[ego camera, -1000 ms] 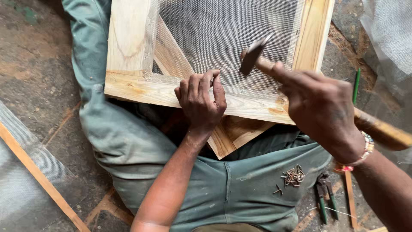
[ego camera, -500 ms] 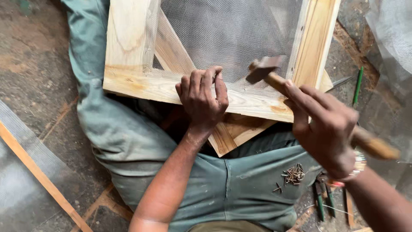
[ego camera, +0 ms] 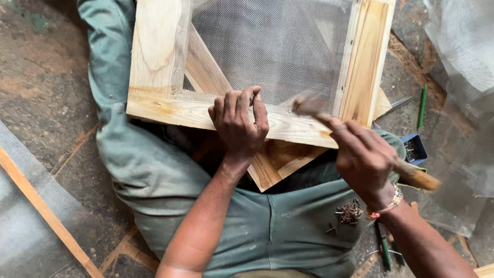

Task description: The person sits on the floor and secures a mesh screen to a wooden frame using a hammer and nails. They repeatedly pick up nails, position them along the frame's edge, and hammer them in to attach the screen.

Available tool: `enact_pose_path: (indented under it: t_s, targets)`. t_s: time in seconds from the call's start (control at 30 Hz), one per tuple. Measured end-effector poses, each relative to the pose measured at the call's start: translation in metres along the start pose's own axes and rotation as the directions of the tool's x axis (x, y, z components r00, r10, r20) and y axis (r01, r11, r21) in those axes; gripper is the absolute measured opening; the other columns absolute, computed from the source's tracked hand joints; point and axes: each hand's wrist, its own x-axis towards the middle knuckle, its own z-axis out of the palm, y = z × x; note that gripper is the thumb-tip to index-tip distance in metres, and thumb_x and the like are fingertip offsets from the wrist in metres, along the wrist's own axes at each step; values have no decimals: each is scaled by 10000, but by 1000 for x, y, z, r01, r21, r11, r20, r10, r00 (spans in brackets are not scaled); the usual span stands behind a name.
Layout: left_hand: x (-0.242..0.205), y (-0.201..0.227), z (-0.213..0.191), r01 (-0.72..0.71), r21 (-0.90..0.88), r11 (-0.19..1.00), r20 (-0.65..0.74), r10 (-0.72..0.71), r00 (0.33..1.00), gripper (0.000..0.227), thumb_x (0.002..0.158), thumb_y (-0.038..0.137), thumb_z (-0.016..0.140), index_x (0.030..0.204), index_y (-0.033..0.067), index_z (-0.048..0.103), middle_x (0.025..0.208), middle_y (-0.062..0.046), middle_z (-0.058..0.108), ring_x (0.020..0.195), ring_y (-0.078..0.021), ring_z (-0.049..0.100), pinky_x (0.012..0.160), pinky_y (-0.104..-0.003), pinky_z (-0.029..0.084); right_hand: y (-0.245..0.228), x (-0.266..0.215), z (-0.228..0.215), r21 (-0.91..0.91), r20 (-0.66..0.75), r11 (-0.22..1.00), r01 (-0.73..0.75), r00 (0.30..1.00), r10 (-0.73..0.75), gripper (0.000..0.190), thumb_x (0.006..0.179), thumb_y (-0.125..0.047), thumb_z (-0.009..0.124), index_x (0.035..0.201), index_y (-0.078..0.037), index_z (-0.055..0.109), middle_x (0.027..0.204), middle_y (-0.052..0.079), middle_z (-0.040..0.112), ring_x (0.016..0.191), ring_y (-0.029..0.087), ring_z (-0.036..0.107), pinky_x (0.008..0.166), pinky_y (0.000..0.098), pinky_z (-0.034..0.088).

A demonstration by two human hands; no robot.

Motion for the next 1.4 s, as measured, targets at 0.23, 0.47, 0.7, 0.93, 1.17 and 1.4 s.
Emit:
enact_pose_path:
  t_s: [0.23,0.47,0.7,0.93,1.17,1.4]
  targets:
    - [3,0,1,8,-32,999,3,-8,1000,111,977,162,657,1058,160,732,929,1,626,887,-240,557,849,-392,423,-12,-12,-3,-23,130,994,-105,986,107,427,901,71,691,1300,-80,711,1077,153,743,855,293,719,753,386,585]
    - [2,-1,-2,28,-92,995,-10,-29,1000,102,999,168,659,1075,158,727,965,-3,633,941,-243,583,894,-392,434,-76,-79,-19,272,728,129,-954,292,621,508,808,-85,811,1307,-128,724,926,61,725,662,127,614,534,289,501]
    - [3,-7,-28,250,-277,928,-9,-263,965,265,980,180,707,1226,90,664,1109,-61,626,1064,-237,542,993,-391,435,-89,-84,-26,335,528,521,-785,614,586,390,821,-176,833,1194,-120,730,1112,89,777,937,179,737,752,293,602]
    - [-39,-24,-78,480,-539,692,-22,-581,813,745,954,114,726,1536,-11,277,1548,-246,385,1454,-343,435,1236,-459,347,6,-41,-19,-220,247,815,-536,778,578,855,713,-368,883,1406,12,557,1116,235,685,1030,385,621,915,486,479]
    - [-7,-64,-67,426,-766,481,72,-595,801,751,959,48,706,1519,-26,210,1616,-323,332,1543,-393,342,1312,-476,242,-17,-32,-5,-180,351,762,-623,682,641,847,636,-456,903,1303,-51,577,870,155,648,844,311,590,753,450,478]
    - [9,-104,-60,433,-734,523,64,-581,811,759,970,47,688,1537,-39,190,1633,-308,290,1531,-401,351,1289,-486,278,-53,-33,1,-185,721,643,-743,342,603,757,774,-551,846,1423,-236,617,561,105,696,504,252,631,524,396,467]
